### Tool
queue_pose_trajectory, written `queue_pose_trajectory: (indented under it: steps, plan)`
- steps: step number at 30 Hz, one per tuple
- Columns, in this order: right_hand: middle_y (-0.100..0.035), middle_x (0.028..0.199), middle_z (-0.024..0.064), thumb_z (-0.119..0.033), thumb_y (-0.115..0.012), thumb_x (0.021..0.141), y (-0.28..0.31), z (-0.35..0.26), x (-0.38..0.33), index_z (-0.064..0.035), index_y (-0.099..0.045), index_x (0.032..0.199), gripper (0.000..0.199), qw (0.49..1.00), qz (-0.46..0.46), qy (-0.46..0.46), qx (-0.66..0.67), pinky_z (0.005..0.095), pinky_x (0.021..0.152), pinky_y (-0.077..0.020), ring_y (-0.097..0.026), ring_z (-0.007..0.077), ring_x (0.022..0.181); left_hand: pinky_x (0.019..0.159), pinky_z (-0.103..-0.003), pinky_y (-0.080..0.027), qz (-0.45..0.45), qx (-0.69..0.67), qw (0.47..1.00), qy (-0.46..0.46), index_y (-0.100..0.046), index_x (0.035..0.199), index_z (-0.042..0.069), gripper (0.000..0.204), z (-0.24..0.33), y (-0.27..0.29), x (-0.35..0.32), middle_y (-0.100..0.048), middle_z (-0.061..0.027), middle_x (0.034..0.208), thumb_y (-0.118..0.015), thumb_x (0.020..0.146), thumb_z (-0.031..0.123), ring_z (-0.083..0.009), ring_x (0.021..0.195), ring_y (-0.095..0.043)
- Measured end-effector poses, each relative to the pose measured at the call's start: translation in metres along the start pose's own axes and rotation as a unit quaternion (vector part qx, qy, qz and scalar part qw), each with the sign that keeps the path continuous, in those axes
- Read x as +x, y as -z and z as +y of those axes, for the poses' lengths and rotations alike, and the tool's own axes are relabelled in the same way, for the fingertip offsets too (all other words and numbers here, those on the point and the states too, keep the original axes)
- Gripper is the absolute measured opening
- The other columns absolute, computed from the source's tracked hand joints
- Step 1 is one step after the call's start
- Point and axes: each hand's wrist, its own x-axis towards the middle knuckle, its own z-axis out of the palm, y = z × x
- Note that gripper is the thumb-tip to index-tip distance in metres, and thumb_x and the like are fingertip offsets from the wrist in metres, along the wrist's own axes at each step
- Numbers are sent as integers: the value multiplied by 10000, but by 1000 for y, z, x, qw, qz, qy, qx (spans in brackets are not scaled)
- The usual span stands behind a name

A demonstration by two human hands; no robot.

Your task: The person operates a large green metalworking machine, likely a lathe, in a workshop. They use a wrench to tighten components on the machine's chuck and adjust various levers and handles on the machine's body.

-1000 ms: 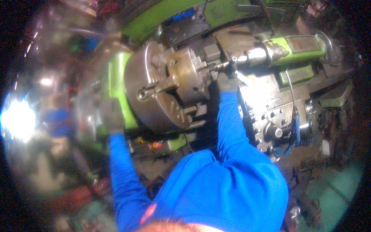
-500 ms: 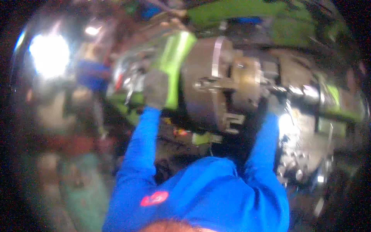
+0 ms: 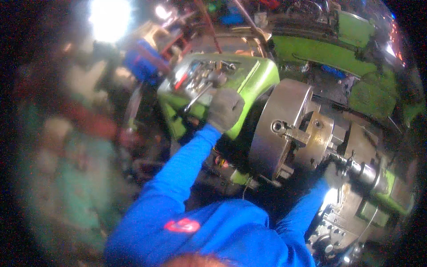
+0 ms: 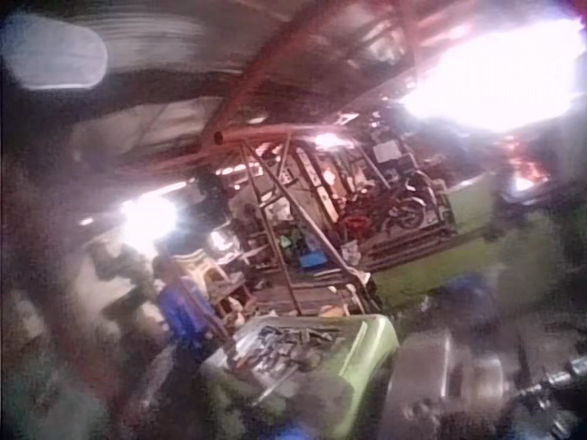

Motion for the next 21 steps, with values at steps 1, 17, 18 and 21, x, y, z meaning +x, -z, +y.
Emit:
queue_pose_trajectory:
  steps: [1,17,18,21]
  plan:
    - [-706,983,54,-124,-683,913,0,-2,2,10,-638,1304,416,1000,0,-1,-3,332,969,-543,-673,160,926,718,-497,-455,0,2,1000,-1,-553,729,50,203,0,1,0,-546,-167,745,-651,881,142,-382,763,-571]
    - [-699,1065,72,-234,-628,937,17,-9,9,-3,-626,1327,453,999,-3,-3,-51,368,997,-528,-669,198,992,726,-483,-460,-18,34,999,15,-528,753,60,210,-2,2,-6,-533,-151,774,-646,895,162,-361,781,-570]
    - [-698,1070,73,-240,-625,939,17,-9,9,-3,-625,1329,456,999,-1,-3,-55,371,998,-527,-669,200,996,725,-482,-460,-22,36,999,21,-525,751,62,210,-3,1,-5,-531,-149,772,-649,891,157,-359,780,-570]
    - [-697,1085,76,-261,-614,943,19,-9,9,-6,-623,1333,466,998,4,-7,-62,377,1004,-524,-668,208,1008,727,-479,-458,-15,29,999,12,-518,745,62,209,-3,-1,-2,-531,-146,770,-653,884,139,-354,780,-570]
